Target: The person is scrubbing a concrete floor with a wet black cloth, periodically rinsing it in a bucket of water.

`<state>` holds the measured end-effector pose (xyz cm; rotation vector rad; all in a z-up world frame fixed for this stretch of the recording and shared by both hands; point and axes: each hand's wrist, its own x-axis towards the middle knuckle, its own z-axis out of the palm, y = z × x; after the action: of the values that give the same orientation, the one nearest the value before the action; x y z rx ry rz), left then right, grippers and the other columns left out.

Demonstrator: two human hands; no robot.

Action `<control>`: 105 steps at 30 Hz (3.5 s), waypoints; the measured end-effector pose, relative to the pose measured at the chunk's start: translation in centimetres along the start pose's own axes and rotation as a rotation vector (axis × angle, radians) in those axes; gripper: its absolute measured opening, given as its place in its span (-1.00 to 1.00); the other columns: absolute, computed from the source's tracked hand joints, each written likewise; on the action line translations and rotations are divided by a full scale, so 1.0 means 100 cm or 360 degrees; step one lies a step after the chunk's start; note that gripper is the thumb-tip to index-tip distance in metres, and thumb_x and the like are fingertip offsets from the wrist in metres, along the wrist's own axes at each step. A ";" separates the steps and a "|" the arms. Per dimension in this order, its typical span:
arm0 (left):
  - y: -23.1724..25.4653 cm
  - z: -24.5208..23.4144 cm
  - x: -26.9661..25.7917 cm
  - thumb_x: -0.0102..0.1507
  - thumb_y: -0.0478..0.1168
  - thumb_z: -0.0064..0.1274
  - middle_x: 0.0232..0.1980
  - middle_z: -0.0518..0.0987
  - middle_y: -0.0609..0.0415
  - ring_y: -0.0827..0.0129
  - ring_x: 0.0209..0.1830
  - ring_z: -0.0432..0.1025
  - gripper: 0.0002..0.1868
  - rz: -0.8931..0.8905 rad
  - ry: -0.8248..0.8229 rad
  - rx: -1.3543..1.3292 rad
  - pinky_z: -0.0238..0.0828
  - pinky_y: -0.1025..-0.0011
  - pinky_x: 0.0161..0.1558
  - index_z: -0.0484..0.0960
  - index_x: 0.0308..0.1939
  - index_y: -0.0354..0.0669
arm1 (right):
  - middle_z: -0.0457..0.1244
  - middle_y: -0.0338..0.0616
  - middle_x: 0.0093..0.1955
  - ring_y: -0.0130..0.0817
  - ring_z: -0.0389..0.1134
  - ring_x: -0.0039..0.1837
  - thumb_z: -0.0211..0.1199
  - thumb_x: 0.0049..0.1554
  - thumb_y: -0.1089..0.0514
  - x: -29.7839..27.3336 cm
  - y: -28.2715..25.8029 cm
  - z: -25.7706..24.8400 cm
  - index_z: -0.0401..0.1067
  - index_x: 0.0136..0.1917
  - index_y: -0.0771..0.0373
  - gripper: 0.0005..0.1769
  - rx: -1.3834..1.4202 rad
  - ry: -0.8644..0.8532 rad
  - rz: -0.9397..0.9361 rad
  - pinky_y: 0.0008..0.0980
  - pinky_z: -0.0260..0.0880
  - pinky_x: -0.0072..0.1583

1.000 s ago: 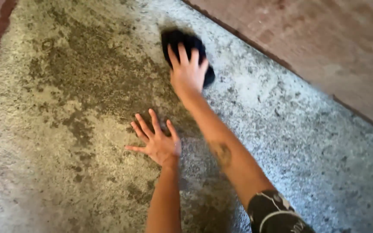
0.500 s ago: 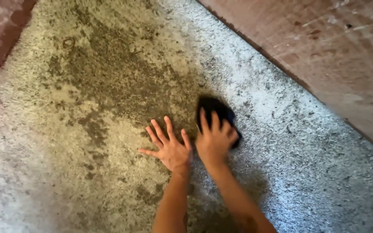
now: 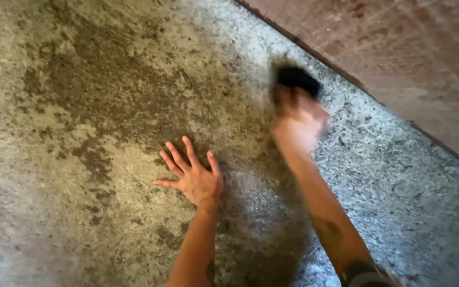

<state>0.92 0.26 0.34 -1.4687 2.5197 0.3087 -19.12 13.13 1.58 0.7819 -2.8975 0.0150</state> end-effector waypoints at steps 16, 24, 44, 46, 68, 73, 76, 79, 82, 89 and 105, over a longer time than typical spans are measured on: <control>0.003 -0.010 0.004 0.15 0.45 -0.24 0.70 -0.40 0.05 0.11 0.69 -0.54 0.02 -0.0057 -0.0183 0.0210 -0.69 -0.57 0.35 -0.07 0.62 0.26 | 0.17 -0.20 0.45 -0.07 0.19 0.34 0.16 0.12 0.12 0.025 -0.200 0.021 0.43 0.43 -0.05 -0.42 0.0482 0.0124 -0.0636 0.13 0.23 0.24; 0.008 -0.012 -0.001 0.43 0.29 -0.39 0.73 -0.27 -0.04 0.04 0.72 -0.44 -0.23 0.0015 0.0121 -0.0098 -0.65 -0.61 0.38 -0.04 0.68 0.17 | 0.15 -0.13 0.53 0.24 0.16 0.42 0.43 -0.08 0.10 -0.036 0.053 0.015 0.48 0.42 -0.20 -0.24 -0.0063 0.0088 -0.0004 0.33 0.10 0.33; 0.002 -0.015 0.001 0.44 0.28 -0.36 0.71 -0.34 -0.05 0.00 0.71 -0.49 -0.23 0.0047 0.0032 -0.0172 -0.61 -0.67 0.33 -0.10 0.67 0.19 | 0.21 -0.17 0.43 -0.09 0.17 0.39 0.37 0.09 0.02 -0.138 0.014 -0.008 0.42 0.43 -0.28 -0.37 -0.0077 0.0034 -0.0148 0.24 0.14 0.32; 0.006 -0.016 0.003 0.44 0.27 -0.37 0.71 -0.35 -0.05 0.00 0.70 -0.49 -0.23 0.0046 0.0021 -0.0179 -0.62 -0.67 0.32 -0.11 0.67 0.18 | 0.21 -0.21 0.47 -0.15 0.18 0.44 0.43 0.13 0.05 -0.169 0.069 -0.008 0.42 0.46 -0.32 -0.35 -0.0142 0.0129 0.0019 0.15 0.13 0.39; 0.008 -0.019 -0.002 0.43 0.31 -0.53 0.73 -0.32 0.00 0.09 0.71 -0.47 -0.24 -0.0010 0.0023 -0.0146 -0.61 -0.64 0.35 -0.14 0.67 0.21 | -0.09 0.03 0.66 -0.02 0.15 0.60 0.09 0.31 -0.09 -0.208 0.005 -0.072 -0.12 0.66 -0.01 -0.24 0.1845 0.0203 0.0963 0.05 0.12 0.58; 0.005 -0.013 -0.005 0.44 0.30 -0.52 0.73 -0.31 -0.01 0.08 0.72 -0.46 -0.23 -0.0008 0.0079 -0.0148 -0.61 -0.64 0.36 -0.13 0.68 0.19 | -0.17 0.18 0.72 0.43 -0.25 0.71 0.18 0.33 -0.23 -0.200 -0.063 -0.049 0.01 0.68 0.04 -0.20 0.0502 0.0225 0.0905 0.50 -0.27 0.57; 0.011 -0.016 -0.001 0.46 0.30 -0.50 0.73 -0.31 -0.03 0.05 0.72 -0.47 -0.24 -0.0001 0.0083 -0.0168 -0.62 -0.65 0.36 -0.13 0.68 0.19 | -0.28 0.54 0.57 0.66 -0.33 0.54 0.27 0.00 -0.51 -0.154 -0.076 -0.044 0.13 0.56 -0.16 -0.02 0.0378 -0.0001 0.0813 0.64 -0.33 0.35; 0.004 -0.014 -0.002 0.47 0.30 -0.48 0.73 -0.31 -0.04 0.03 0.72 -0.48 -0.26 -0.0015 0.0042 -0.0155 -0.62 -0.65 0.36 -0.12 0.68 0.20 | -0.25 0.39 0.66 0.49 -0.29 0.66 0.21 0.22 -0.42 -0.115 -0.061 -0.025 0.11 0.62 -0.29 -0.22 0.0322 0.0127 0.0699 0.60 -0.30 0.49; 0.006 -0.014 -0.003 0.46 0.29 -0.44 0.73 -0.32 -0.03 0.03 0.71 -0.48 -0.25 0.0017 0.0066 -0.0190 -0.60 -0.64 0.36 -0.11 0.68 0.18 | -0.22 0.36 0.62 0.48 -0.26 0.61 0.25 0.19 -0.44 -0.060 -0.029 -0.007 0.16 0.57 -0.30 -0.23 0.0289 0.0112 0.0507 0.63 -0.29 0.45; 0.008 -0.025 -0.005 0.46 0.29 -0.46 0.73 -0.38 0.00 0.08 0.72 -0.52 -0.24 -0.0005 -0.0025 -0.0160 -0.61 -0.62 0.39 -0.15 0.69 0.20 | -0.05 0.13 0.68 0.13 -0.01 0.65 0.34 0.13 0.18 -0.134 -0.020 -0.012 0.23 0.57 -0.16 -0.23 0.0268 0.0071 0.0214 0.19 0.14 0.49; -0.010 -0.007 -0.011 0.47 0.29 -0.44 0.74 -0.29 -0.05 -0.02 0.74 -0.44 -0.24 0.0194 0.0145 -0.0258 -0.58 -0.63 0.38 -0.09 0.68 0.12 | 0.03 0.00 0.61 0.01 0.02 0.62 0.39 -0.07 0.16 -0.199 -0.029 -0.044 0.33 0.45 -0.22 -0.18 0.0410 0.0052 0.0225 0.21 0.04 0.51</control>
<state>2.31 0.47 1.28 -1.4172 2.7201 0.4868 -0.08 20.77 3.13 0.6025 -2.9491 0.4193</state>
